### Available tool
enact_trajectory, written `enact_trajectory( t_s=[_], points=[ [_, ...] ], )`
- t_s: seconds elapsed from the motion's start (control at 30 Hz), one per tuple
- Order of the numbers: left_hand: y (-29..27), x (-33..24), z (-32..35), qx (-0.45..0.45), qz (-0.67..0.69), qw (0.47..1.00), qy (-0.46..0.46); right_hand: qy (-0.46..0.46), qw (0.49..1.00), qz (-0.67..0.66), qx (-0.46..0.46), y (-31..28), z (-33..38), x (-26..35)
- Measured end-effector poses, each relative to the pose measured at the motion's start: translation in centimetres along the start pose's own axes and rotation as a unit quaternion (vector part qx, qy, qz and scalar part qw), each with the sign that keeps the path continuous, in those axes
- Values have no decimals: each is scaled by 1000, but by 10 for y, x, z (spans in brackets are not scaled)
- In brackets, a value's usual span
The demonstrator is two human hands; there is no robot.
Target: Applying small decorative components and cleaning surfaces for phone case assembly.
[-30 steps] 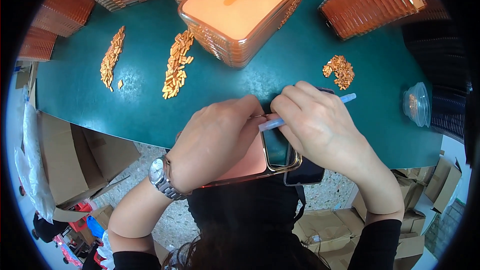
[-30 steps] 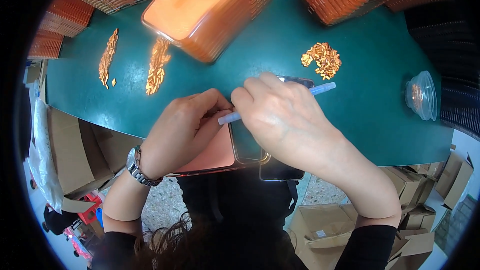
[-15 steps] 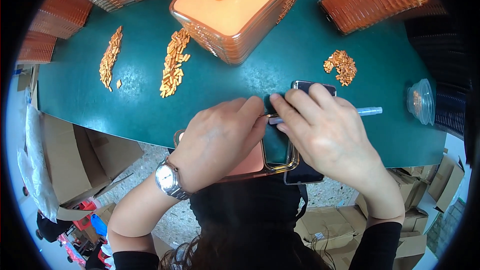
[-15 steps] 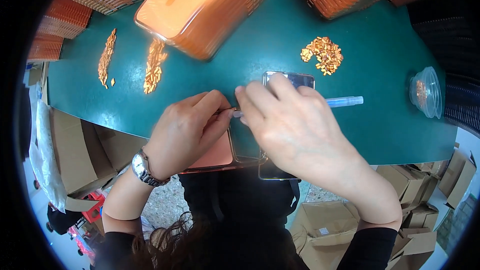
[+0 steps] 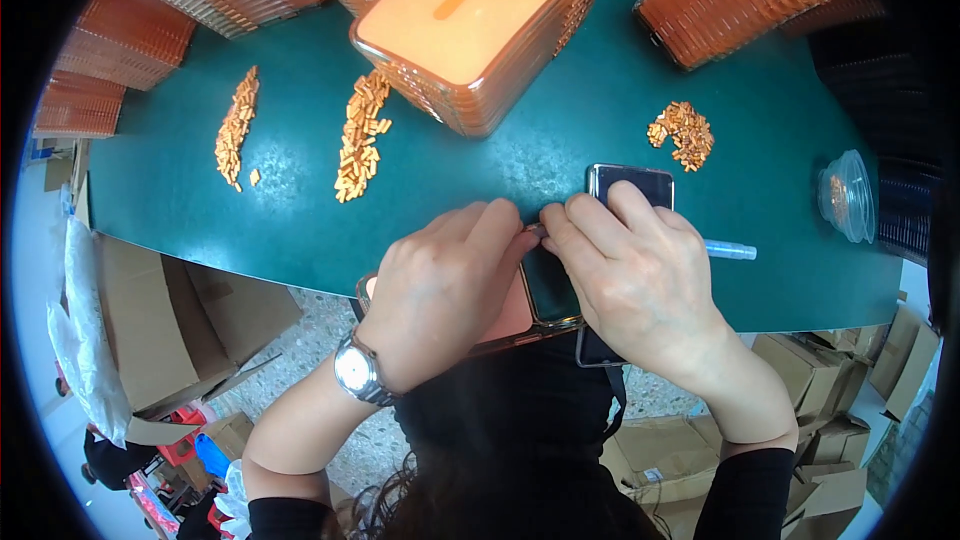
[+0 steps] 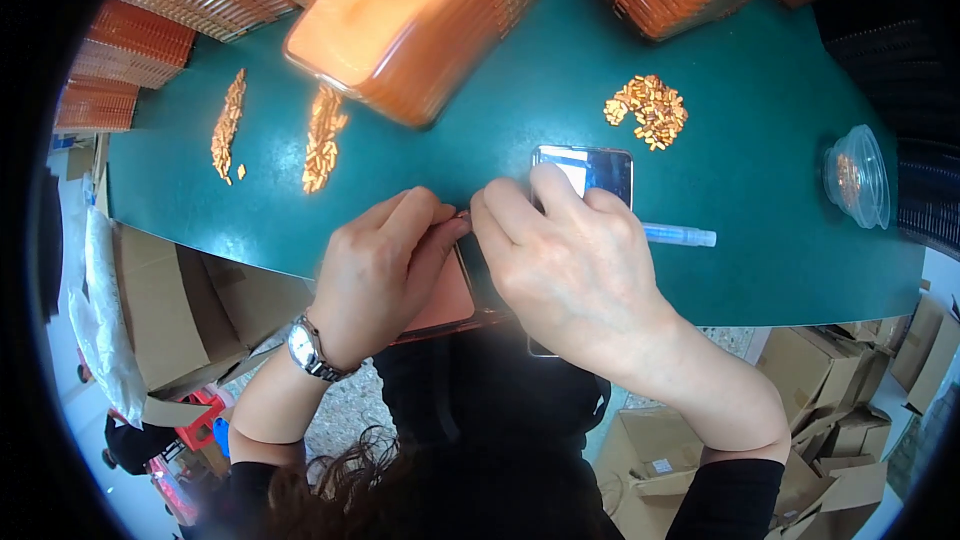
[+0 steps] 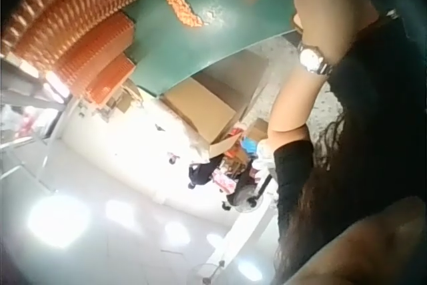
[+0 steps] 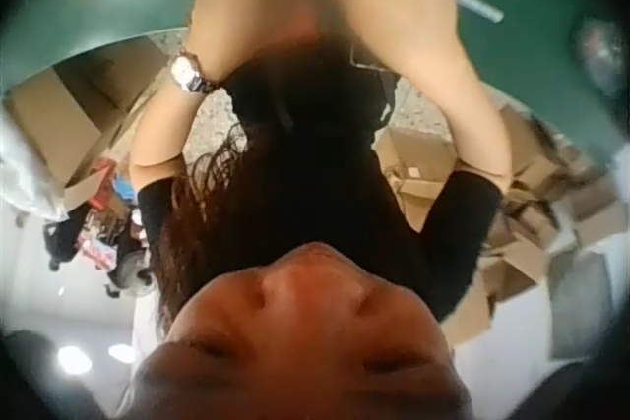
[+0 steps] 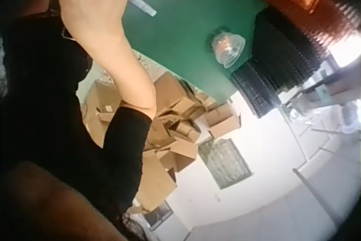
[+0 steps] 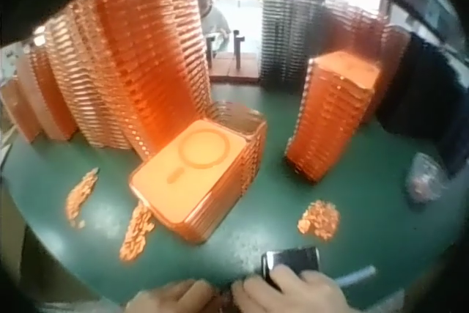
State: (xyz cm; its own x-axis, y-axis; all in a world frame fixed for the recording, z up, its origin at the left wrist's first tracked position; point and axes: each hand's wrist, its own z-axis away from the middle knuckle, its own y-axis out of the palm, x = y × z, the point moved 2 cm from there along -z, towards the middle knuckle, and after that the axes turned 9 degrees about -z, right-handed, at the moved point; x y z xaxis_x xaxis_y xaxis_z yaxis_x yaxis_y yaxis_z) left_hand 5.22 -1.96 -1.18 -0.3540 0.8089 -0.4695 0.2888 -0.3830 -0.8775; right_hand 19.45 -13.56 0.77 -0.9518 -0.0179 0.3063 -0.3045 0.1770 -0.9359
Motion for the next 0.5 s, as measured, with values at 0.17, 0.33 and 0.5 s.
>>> enact_trajectory(
  t_s=[0.17, 0.33, 0.5],
  points=[
    [-19, -12, 1, -9, -50, 999, 16, -27, 999, -30, -35, -4, 1, -2],
    [-39, -25, 4, -7, -46, 999, 22, -68, 995, -57, -51, -20, 4, -2],
    [-46, -32, 3, -26, -79, 996, 41, -93, 991, -6, -94, -27, 4, 2]
  ],
)
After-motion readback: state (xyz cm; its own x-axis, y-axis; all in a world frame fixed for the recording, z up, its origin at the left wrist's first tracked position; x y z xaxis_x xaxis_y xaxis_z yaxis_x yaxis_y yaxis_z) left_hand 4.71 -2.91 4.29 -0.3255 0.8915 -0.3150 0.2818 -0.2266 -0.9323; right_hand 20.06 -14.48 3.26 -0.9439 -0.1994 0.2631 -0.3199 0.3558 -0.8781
